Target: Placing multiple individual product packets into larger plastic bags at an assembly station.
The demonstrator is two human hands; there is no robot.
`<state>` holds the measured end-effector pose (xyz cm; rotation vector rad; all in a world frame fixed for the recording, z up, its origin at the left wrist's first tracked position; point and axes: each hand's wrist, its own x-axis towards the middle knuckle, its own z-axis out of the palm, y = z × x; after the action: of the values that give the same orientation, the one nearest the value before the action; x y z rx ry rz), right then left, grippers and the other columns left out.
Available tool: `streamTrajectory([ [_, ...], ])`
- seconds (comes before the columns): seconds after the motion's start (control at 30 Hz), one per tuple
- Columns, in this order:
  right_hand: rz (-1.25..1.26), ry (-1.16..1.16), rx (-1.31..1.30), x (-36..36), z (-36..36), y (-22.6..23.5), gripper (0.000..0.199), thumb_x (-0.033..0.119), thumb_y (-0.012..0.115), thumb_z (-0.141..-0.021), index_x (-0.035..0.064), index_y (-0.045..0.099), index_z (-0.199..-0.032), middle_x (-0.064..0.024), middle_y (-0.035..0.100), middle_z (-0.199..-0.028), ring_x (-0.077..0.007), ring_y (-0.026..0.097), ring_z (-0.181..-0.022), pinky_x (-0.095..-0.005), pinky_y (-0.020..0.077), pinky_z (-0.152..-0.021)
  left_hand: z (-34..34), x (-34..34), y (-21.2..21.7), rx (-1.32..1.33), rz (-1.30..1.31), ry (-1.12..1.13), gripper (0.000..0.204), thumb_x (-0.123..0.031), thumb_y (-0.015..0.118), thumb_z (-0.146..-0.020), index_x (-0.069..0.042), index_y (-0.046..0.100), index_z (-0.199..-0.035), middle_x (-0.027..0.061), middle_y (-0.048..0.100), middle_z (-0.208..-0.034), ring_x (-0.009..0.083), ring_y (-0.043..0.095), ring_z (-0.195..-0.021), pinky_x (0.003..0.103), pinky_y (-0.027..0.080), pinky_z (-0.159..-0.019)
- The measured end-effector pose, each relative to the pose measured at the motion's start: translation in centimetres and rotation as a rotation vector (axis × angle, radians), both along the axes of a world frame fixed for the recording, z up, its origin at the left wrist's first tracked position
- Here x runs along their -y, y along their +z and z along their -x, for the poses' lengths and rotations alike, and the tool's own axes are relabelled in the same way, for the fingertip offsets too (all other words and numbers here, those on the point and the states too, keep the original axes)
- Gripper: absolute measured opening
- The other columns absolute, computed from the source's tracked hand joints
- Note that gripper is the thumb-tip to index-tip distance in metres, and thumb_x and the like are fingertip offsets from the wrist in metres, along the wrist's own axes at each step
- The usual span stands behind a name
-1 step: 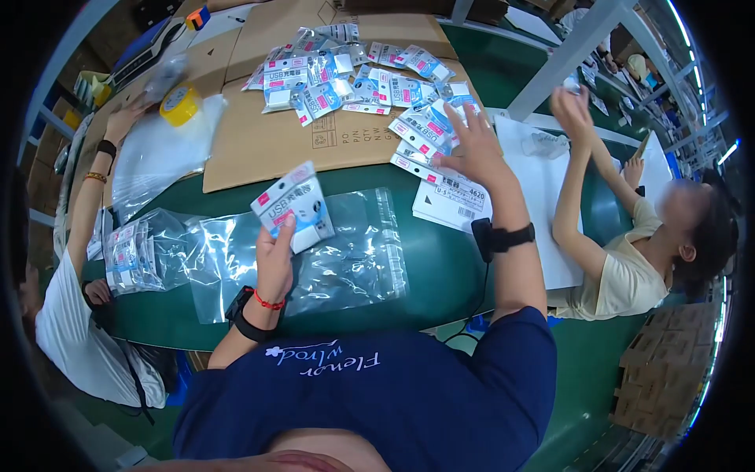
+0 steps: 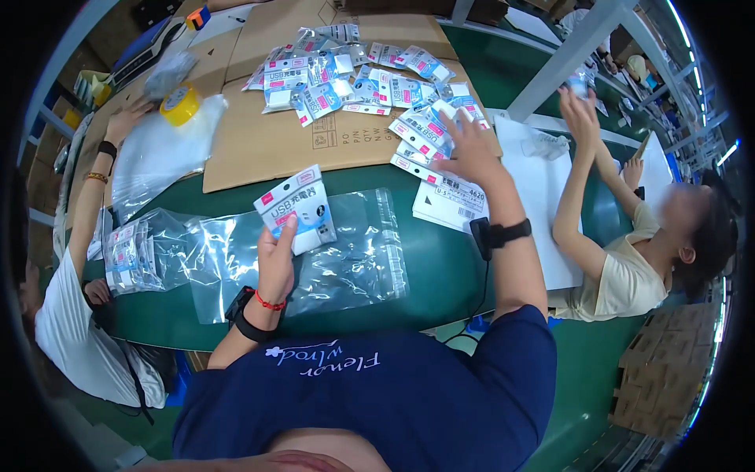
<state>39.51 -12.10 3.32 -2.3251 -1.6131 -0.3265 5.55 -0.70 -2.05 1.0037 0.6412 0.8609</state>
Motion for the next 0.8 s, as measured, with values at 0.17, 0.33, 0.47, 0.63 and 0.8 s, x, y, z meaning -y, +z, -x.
streamTrajectory([
  [0.17,0.292,-0.248,-0.162,-5.3,4.1,-0.9,0.079,0.032,0.075,-0.076,0.0159,0.035,-0.142,-0.0281,0.04,-0.137,-0.0456,0.046,-0.12,-0.0435,0.041,-0.1,-0.3,0.1,-0.4,-0.013,0.032,-0.057,0.03,-0.019,0.055,-0.096,0.0,0.054,-0.119,0.0068,0.062,-0.111,0.0113,0.058,-0.099,0.026,0.046,-0.086],
  [0.33,0.318,-0.194,-0.39,-9.1,7.4,1.1,0.058,0.028,0.065,-0.085,0.0134,0.044,-0.137,-0.0255,0.053,-0.126,-0.0405,0.056,-0.109,-0.0421,0.0455,-0.094,0.0,0.1,-0.5,0.048,0.098,-0.075,0.033,-0.023,0.05,-0.098,-0.001,0.051,-0.122,0.007,0.061,-0.112,0.0125,0.059,-0.1,0.028,0.047,-0.088],
  [0.47,0.163,0.054,-0.271,-10.0,7.5,2.0,0.041,0.02,0.06,-0.086,0.0093,0.055,-0.125,-0.0191,0.062,-0.112,-0.0383,0.06,-0.099,-0.0426,0.0485,-0.085,-0.2,0.0,-0.7,0.118,0.179,-0.042,0.037,-0.029,0.047,-0.099,-0.001,0.049,-0.124,0.0093,0.059,-0.117,0.0173,0.058,-0.107,0.034,0.046,-0.093],
  [0.63,0.0,0.589,0.016,-11.9,5.9,-0.5,0.032,0.012,0.062,-0.08,0.0108,0.065,-0.112,-0.0101,0.064,-0.111,-0.0336,0.059,-0.101,-0.0391,0.0468,-0.087,-0.2,0.0,0.2,0.123,0.196,-0.078,0.039,-0.03,0.045,-0.1,-0.001,0.047,-0.126,0.0087,0.059,-0.116,0.0161,0.06,-0.103,0.031,0.048,-0.089],
  [0.8,0.079,0.44,0.213,-14.7,7.3,-1.7,0.039,0.012,0.069,-0.074,0.0126,0.066,-0.113,-0.0116,0.06,-0.119,-0.0295,0.054,-0.108,-0.0383,0.0448,-0.091,0.0,-0.2,-0.2,0.106,0.224,-0.097,0.04,-0.03,0.045,-0.1,-0.001,0.047,-0.126,0.0092,0.059,-0.115,0.0167,0.059,-0.104,0.031,0.048,-0.089],
])
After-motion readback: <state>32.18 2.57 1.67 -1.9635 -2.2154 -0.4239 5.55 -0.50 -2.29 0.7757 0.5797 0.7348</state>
